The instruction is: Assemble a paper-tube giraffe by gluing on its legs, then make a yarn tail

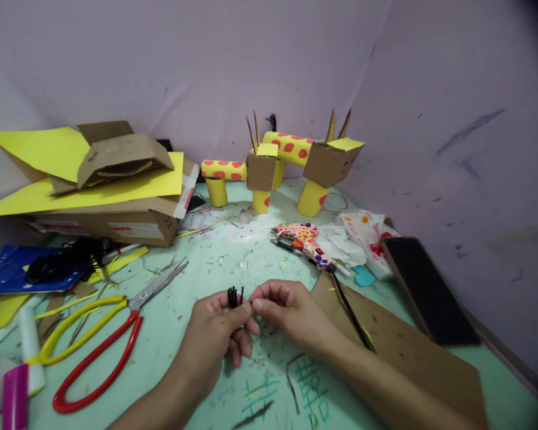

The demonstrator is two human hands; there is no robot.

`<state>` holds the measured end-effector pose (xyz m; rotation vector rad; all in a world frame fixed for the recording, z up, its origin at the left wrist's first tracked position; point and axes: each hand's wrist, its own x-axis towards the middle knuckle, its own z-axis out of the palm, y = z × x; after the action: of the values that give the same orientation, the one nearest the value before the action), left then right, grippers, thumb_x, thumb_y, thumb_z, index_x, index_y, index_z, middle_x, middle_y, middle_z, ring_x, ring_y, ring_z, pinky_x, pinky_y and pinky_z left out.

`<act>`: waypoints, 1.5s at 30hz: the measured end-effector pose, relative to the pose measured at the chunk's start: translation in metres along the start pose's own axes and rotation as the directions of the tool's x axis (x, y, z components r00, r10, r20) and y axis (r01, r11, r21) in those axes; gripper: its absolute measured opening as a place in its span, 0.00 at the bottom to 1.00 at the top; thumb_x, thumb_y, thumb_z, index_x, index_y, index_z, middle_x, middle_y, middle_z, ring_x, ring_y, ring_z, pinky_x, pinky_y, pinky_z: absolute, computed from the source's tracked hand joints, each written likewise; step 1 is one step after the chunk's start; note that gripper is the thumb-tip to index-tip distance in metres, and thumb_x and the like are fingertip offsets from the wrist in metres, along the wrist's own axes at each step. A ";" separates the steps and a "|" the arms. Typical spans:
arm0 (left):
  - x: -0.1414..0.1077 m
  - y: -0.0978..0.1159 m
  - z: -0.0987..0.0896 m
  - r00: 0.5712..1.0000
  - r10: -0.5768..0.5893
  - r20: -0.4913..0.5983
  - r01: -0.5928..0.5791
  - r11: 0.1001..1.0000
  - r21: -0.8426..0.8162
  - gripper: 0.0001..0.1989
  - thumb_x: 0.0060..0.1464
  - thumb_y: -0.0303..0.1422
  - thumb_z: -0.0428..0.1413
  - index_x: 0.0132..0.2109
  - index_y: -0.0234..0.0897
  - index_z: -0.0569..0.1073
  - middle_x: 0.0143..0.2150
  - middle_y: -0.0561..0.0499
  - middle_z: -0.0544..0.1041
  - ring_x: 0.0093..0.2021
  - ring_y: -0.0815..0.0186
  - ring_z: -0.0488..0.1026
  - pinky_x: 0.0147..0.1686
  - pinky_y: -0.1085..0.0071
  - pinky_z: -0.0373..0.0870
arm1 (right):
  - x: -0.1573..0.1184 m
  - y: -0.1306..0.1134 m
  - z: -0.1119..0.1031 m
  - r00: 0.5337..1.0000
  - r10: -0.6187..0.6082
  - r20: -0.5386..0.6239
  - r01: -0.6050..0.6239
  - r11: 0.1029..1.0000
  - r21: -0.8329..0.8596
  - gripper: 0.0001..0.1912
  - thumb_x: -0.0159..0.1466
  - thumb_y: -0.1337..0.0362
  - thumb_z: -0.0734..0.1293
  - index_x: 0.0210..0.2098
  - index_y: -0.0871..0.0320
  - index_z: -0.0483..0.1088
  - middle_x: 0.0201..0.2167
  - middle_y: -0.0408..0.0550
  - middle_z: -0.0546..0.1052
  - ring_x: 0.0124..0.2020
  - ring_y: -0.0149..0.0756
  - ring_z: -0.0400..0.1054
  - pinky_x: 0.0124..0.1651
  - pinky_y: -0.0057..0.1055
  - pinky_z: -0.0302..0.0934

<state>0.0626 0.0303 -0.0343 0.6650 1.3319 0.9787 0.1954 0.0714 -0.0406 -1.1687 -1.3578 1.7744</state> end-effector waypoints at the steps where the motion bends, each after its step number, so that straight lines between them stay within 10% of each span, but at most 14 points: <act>1: 0.000 0.000 0.000 1.000 0.002 -0.004 -0.002 1.000 -0.002 0.09 0.43 0.35 0.58 0.27 0.32 0.68 0.19 0.54 0.73 0.11 0.76 0.63 0.07 0.82 0.54 | 0.000 -0.001 0.000 1.000 0.008 -0.003 -0.008 1.000 0.004 0.01 0.50 0.69 0.67 0.24 0.61 0.70 0.19 0.39 0.70 0.20 0.24 0.59 0.24 0.23 0.55; 16: -0.003 0.010 0.003 0.976 0.205 -0.070 -0.172 0.931 0.322 0.05 0.41 0.31 0.57 0.27 0.35 0.69 0.14 0.58 0.66 0.13 0.74 0.60 0.12 0.80 0.54 | 0.000 0.001 0.002 0.995 -0.023 -0.101 0.007 0.988 -0.152 0.03 0.48 0.71 0.65 0.23 0.60 0.70 0.17 0.39 0.69 0.19 0.25 0.59 0.23 0.22 0.54; 26: -0.004 0.005 -0.005 0.909 0.416 0.004 -0.326 0.706 0.629 0.08 0.46 0.31 0.54 0.21 0.35 0.72 0.18 0.55 0.67 0.22 0.70 0.62 0.22 0.76 0.57 | -0.005 0.012 -0.001 0.964 -0.250 -0.089 0.168 0.835 -0.523 0.06 0.52 0.65 0.64 0.27 0.57 0.74 0.21 0.43 0.74 0.22 0.30 0.64 0.26 0.26 0.56; 45: 0.008 0.008 -0.001 0.981 0.193 -0.001 -0.180 0.919 0.349 0.08 0.49 0.37 0.49 0.27 0.38 0.62 0.12 0.58 0.67 0.12 0.73 0.60 0.14 0.78 0.55 | 0.001 0.010 0.004 0.982 -0.042 -0.183 -0.005 0.968 -0.252 0.04 0.48 0.65 0.66 0.24 0.59 0.70 0.18 0.41 0.71 0.20 0.26 0.59 0.22 0.24 0.53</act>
<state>0.0598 0.0403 -0.0315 1.0655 1.5104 0.9155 0.1917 0.0681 -0.0504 -1.4142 -1.5053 1.4666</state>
